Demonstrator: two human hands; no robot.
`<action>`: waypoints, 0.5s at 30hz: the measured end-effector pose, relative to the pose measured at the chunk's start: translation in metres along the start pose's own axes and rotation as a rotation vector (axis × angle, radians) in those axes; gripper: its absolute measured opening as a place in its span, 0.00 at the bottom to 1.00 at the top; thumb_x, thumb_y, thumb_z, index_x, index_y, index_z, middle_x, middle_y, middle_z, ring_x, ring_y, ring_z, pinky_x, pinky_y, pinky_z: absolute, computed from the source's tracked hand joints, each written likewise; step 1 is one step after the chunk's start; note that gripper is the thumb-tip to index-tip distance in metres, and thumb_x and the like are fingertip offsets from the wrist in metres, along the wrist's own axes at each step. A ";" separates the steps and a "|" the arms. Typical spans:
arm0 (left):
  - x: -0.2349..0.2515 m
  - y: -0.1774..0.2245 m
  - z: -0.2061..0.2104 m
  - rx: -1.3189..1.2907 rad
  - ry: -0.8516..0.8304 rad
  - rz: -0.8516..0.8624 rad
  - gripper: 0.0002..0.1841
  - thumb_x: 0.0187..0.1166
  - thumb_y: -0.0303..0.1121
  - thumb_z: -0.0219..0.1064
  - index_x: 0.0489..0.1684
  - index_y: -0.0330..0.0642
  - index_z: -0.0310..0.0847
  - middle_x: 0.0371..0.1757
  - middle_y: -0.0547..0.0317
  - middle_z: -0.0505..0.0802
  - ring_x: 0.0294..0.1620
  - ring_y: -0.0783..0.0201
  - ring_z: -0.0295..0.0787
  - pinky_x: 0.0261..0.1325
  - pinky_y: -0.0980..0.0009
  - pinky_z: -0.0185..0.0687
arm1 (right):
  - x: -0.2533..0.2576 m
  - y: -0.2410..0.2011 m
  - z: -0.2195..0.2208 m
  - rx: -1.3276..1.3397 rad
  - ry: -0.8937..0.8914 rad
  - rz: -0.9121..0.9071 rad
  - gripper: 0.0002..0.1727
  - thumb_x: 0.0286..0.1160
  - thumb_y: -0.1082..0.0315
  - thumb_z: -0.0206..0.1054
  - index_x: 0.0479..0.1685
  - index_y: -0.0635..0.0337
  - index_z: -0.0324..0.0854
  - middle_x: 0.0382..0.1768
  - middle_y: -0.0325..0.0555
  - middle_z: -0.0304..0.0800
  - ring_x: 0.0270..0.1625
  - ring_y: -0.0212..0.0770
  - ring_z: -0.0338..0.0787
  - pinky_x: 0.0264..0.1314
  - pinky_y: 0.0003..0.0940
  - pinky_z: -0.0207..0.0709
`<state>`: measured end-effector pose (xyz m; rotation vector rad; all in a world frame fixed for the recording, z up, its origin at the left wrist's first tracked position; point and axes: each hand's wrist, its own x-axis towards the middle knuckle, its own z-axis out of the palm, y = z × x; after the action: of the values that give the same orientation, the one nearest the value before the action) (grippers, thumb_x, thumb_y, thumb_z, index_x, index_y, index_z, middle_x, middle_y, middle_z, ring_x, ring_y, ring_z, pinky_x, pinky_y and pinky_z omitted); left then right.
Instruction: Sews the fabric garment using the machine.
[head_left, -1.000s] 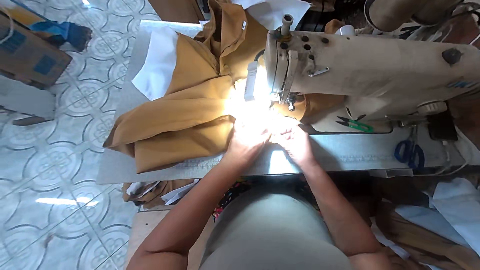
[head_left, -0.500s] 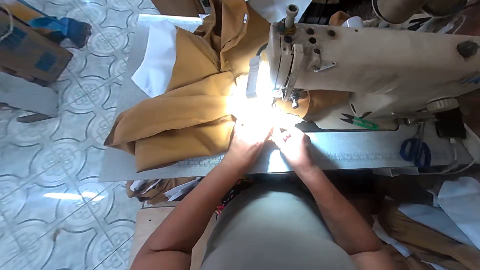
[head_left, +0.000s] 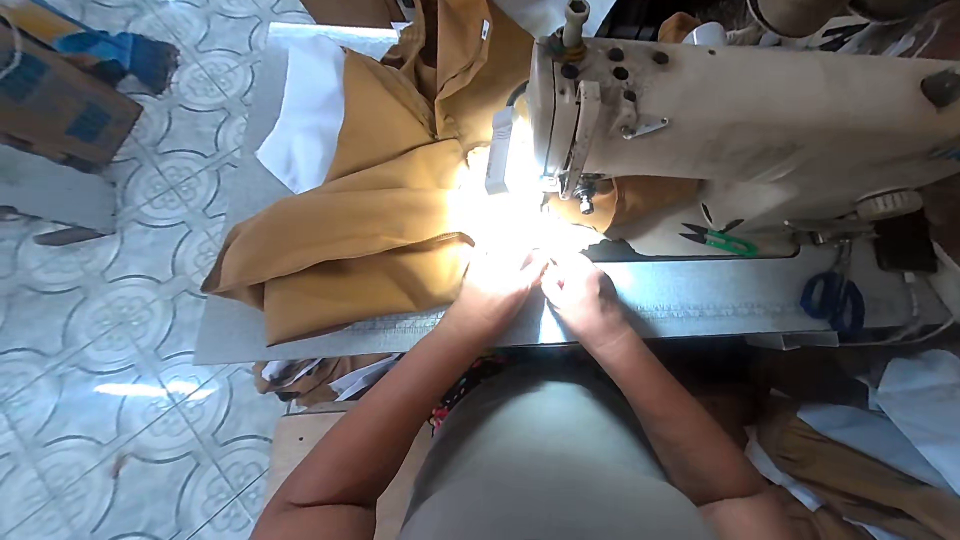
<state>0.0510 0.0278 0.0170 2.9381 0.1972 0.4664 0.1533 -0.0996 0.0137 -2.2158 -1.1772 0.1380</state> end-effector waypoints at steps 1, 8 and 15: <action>-0.001 0.000 -0.001 0.017 -0.013 0.007 0.15 0.78 0.22 0.68 0.58 0.48 0.92 0.55 0.49 0.94 0.54 0.46 0.91 0.54 0.45 0.82 | 0.000 -0.001 0.000 -0.046 0.002 -0.021 0.11 0.74 0.71 0.67 0.50 0.64 0.89 0.39 0.53 0.93 0.38 0.48 0.94 0.41 0.45 0.89; -0.003 -0.006 -0.003 0.029 -0.028 0.058 0.14 0.76 0.24 0.70 0.55 0.49 0.93 0.58 0.49 0.93 0.57 0.44 0.91 0.55 0.37 0.79 | -0.002 0.001 0.007 -0.233 0.078 -0.188 0.12 0.73 0.72 0.66 0.50 0.67 0.90 0.52 0.59 0.93 0.48 0.55 0.94 0.47 0.46 0.89; -0.005 -0.011 -0.007 0.014 -0.024 0.098 0.14 0.78 0.24 0.68 0.56 0.51 0.93 0.59 0.50 0.94 0.57 0.42 0.91 0.58 0.31 0.72 | -0.004 0.005 0.008 -0.325 0.049 -0.266 0.08 0.73 0.71 0.68 0.42 0.66 0.90 0.47 0.56 0.92 0.43 0.55 0.93 0.37 0.46 0.87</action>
<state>0.0423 0.0387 0.0204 2.9756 0.0536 0.4449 0.1513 -0.1008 0.0035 -2.2895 -1.5427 -0.2311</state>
